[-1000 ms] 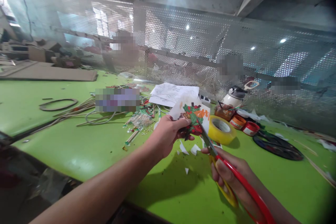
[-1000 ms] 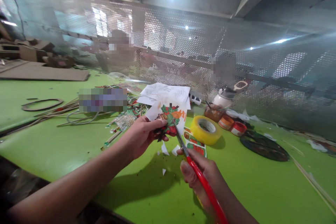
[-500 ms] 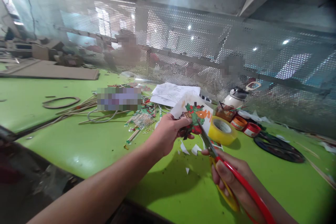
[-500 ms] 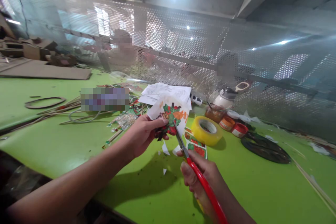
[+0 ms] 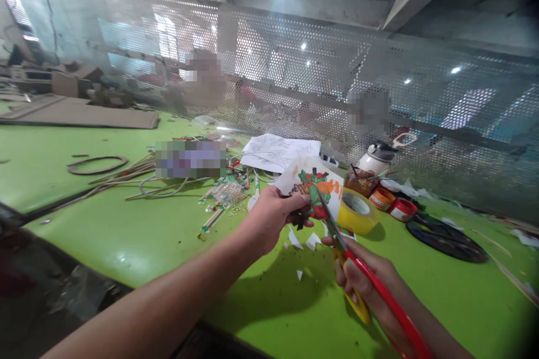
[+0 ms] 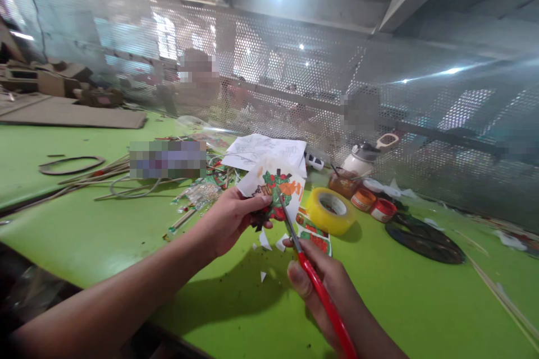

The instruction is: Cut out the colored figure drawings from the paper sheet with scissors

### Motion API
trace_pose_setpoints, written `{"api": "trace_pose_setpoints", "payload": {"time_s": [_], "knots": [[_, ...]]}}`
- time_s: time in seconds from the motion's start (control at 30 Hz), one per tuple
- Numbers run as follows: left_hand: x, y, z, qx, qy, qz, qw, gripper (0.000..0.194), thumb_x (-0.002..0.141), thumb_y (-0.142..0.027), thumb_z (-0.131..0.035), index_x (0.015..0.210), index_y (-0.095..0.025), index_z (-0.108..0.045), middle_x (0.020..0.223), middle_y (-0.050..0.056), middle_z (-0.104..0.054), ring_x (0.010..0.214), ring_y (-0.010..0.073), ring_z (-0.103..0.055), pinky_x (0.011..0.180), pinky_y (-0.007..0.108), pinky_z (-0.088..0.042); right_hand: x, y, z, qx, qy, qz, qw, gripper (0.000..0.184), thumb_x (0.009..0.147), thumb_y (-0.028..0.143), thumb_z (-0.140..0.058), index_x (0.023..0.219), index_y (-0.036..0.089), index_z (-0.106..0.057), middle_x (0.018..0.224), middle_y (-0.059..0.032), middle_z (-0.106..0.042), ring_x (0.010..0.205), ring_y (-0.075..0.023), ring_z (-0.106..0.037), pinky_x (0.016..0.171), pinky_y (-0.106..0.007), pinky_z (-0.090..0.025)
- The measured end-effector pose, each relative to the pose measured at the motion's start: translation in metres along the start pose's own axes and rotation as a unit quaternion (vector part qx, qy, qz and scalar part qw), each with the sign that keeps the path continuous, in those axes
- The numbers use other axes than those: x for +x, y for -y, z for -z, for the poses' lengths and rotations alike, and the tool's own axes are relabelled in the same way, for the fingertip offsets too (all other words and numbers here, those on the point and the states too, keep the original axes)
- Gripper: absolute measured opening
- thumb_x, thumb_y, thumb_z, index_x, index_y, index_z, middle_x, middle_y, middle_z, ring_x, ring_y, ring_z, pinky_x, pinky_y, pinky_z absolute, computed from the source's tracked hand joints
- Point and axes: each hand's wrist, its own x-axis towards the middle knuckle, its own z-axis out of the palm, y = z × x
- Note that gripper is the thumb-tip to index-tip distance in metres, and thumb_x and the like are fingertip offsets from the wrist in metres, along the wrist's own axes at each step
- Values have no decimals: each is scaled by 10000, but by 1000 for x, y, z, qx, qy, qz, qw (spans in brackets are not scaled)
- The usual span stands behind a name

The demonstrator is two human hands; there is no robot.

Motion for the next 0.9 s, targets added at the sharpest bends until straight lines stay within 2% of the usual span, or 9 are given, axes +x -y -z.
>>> {"api": "trace_pose_setpoints", "payload": {"time_s": [0.13, 0.37, 0.6, 0.77, 0.9], "knots": [[0, 1, 1, -4, 0, 2, 1000, 151, 753, -196, -686, 849, -93, -631, 742, 71, -659, 641, 190, -681, 546, 274, -516, -2, 4, 3, 5, 24, -6, 1000, 755, 791, 757, -469, 1192, 121, -533, 663, 29, -446, 539, -131, -369, 517, -284, -286], [2, 2, 3, -7, 8, 6, 1000, 158, 755, -192, -679, 862, -85, -632, 753, 101, -680, 654, 201, -680, 552, 282, -516, -3, 3, 5, -4, 25, -3, 1000, 752, 812, 743, -449, 1225, 122, -544, 670, 16, -467, 564, -151, -400, 532, -300, -323], [-1, 0, 0, -22, -8, 12, 1000, 169, 727, -195, -710, 837, -83, -646, 749, 102, -681, 638, 193, -671, 561, 293, -525, -4, 5, 4, 21, 30, -9, 999, 698, 817, 720, -477, 1196, 139, -548, 665, 22, -453, 545, -139, -372, 503, -278, -277], [-3, -1, -2, -50, -16, 16, 999, 140, 695, -179, -733, 765, -79, -665, 706, 82, -663, 581, 151, -628, 559, 288, -535, -3, 5, 3, 51, 22, -18, 998, 642, 813, 706, -502, 1149, 163, -568, 628, 42, -421, 505, -123, -346, 454, -256, -264], [-3, 0, -2, -63, -15, 25, 998, 137, 686, -170, -742, 764, -79, -676, 708, 85, -665, 588, 159, -638, 546, 281, -535, -4, 2, 1, 77, 14, 3, 997, 582, 828, 670, -527, 1131, 178, -592, 609, 40, -441, 482, -113, -361, 418, -239, -268]]}}
